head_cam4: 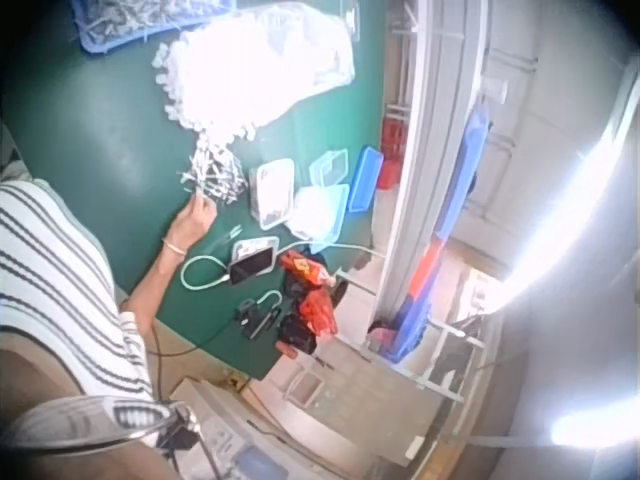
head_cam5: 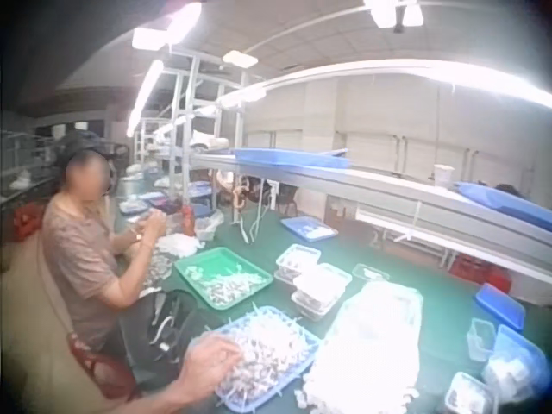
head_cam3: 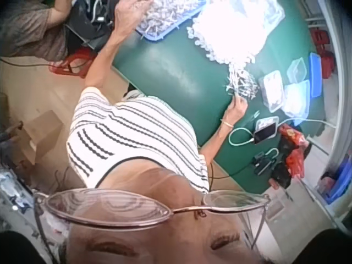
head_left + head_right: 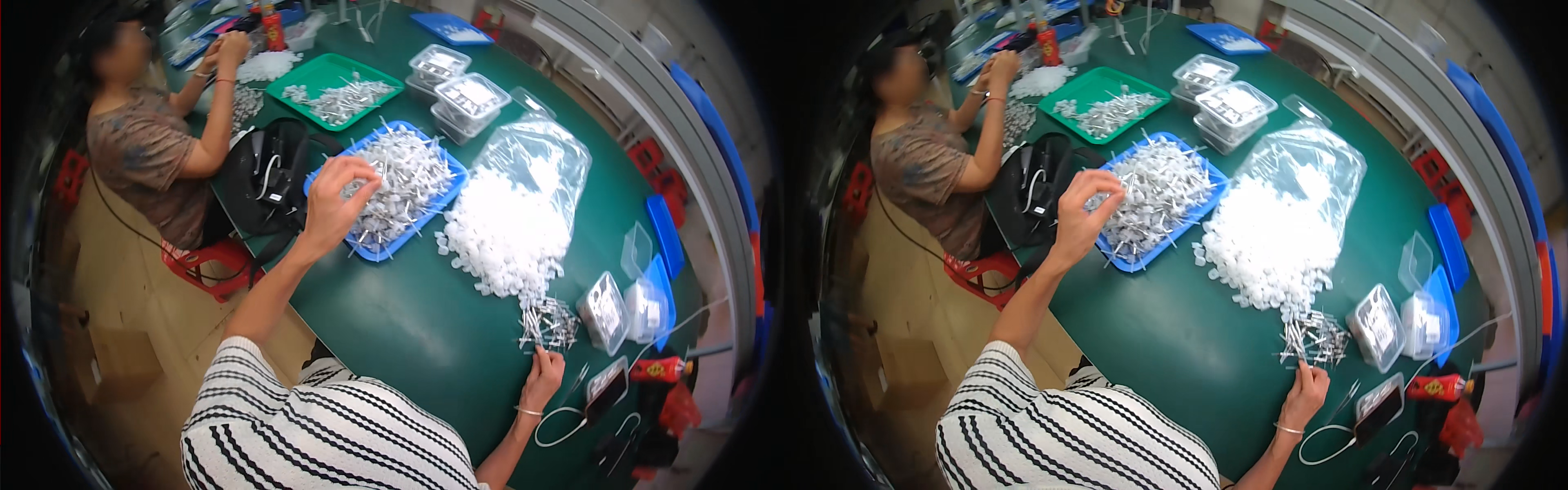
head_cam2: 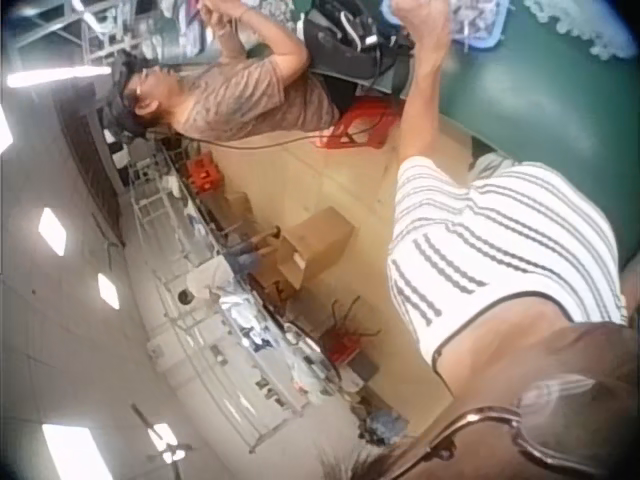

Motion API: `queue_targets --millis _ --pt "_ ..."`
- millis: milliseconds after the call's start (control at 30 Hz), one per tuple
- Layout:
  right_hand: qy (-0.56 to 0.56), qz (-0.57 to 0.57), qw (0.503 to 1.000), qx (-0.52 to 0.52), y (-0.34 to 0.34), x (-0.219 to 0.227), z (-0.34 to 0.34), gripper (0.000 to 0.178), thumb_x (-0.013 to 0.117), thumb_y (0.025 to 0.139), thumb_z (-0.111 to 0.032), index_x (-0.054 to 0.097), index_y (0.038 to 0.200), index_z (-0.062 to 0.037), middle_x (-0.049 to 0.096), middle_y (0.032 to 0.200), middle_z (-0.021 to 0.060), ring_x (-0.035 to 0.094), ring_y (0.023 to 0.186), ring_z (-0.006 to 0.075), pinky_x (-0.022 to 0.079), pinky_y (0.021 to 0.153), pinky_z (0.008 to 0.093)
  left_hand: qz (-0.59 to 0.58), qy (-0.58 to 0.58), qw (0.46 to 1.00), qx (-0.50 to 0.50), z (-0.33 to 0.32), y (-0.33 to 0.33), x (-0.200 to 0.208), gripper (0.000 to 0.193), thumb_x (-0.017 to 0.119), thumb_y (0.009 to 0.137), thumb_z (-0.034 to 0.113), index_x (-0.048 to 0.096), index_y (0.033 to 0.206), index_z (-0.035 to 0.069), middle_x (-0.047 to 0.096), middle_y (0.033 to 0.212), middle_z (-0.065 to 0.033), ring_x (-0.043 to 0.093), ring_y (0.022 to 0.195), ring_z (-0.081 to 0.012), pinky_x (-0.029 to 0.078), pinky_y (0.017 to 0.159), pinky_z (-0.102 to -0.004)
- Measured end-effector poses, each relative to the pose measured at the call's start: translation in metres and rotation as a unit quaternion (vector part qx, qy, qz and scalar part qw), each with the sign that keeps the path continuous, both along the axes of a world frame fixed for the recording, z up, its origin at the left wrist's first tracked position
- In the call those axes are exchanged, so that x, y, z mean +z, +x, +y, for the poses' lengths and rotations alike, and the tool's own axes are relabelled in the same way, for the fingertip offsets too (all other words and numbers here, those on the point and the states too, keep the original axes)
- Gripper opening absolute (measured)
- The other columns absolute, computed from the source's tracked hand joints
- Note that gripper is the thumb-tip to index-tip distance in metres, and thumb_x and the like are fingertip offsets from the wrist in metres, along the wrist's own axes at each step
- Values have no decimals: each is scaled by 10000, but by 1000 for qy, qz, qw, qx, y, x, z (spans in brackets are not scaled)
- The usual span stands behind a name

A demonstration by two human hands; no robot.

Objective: The person repeatedly picks small white plastic caps and metal pins from a green table, inserts the pins into the caps, and places the assembled units into a blue tray. The process is continuous and repetitive, with components organized in trays and piles on the table.

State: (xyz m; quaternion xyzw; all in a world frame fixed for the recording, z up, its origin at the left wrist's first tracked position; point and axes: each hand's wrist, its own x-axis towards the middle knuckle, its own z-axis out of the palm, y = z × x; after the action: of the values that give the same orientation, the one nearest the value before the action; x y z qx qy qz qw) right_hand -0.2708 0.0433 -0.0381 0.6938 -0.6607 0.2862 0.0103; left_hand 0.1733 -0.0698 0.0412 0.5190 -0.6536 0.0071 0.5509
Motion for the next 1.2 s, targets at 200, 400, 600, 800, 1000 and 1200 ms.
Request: queue_targets --millis 200,400,600,800,1000,1200 --pt "0 -2 1000 1 -5 -2 -3 158 663 770 31 657 912 -38 523 831 118 527 787 291 433 685 396 -108 -4 994 34 -51 26 -12 89 714 771 99 689 852 72 633 1034 -66 561 1002 -261 449 862 -365" --pt "-2 -3 1000 5 0 21 10 136 644 755 55 602 871 -3 555 921 133 532 872 309 430 771 392 -24 30 999 1 -43 20 -12 111 681 810 88 693 915 54 667 1000 -69 596 974 -239 452 873 -335" --pt "66 -529 846 21 31 25 12 81 563 924 -21 597 977 30 622 992 83 590 869 164 486 783 287 -48 85 985 -143 17 -60 -43 114 684 787 40 682 900 56 660 897 -57 609 867 -241 475 777 -348" --pt "148 -709 684 86 57 15 0 182 555 938 -23 593 1102 45 622 982 93 601 867 155 512 811 297 -341 19 937 -66 -5 -103 -73 66 643 686 91 611 736 63 543 798 -55 521 837 -210 403 745 -332" --pt "160 -718 661 146 57 16 5 94 556 939 -35 535 1025 -3 633 923 124 636 850 203 532 854 350 -380 14 924 -32 -15 -112 -86 43 621 651 111 601 659 74 545 785 -77 507 867 -220 372 747 -328" --pt "147 -690 703 86 57 18 6 131 583 943 -108 506 1031 -49 666 965 145 652 854 187 548 706 261 -363 -16 932 -17 -16 -118 -81 61 593 665 129 560 672 79 514 813 -56 502 863 -203 373 757 -314"
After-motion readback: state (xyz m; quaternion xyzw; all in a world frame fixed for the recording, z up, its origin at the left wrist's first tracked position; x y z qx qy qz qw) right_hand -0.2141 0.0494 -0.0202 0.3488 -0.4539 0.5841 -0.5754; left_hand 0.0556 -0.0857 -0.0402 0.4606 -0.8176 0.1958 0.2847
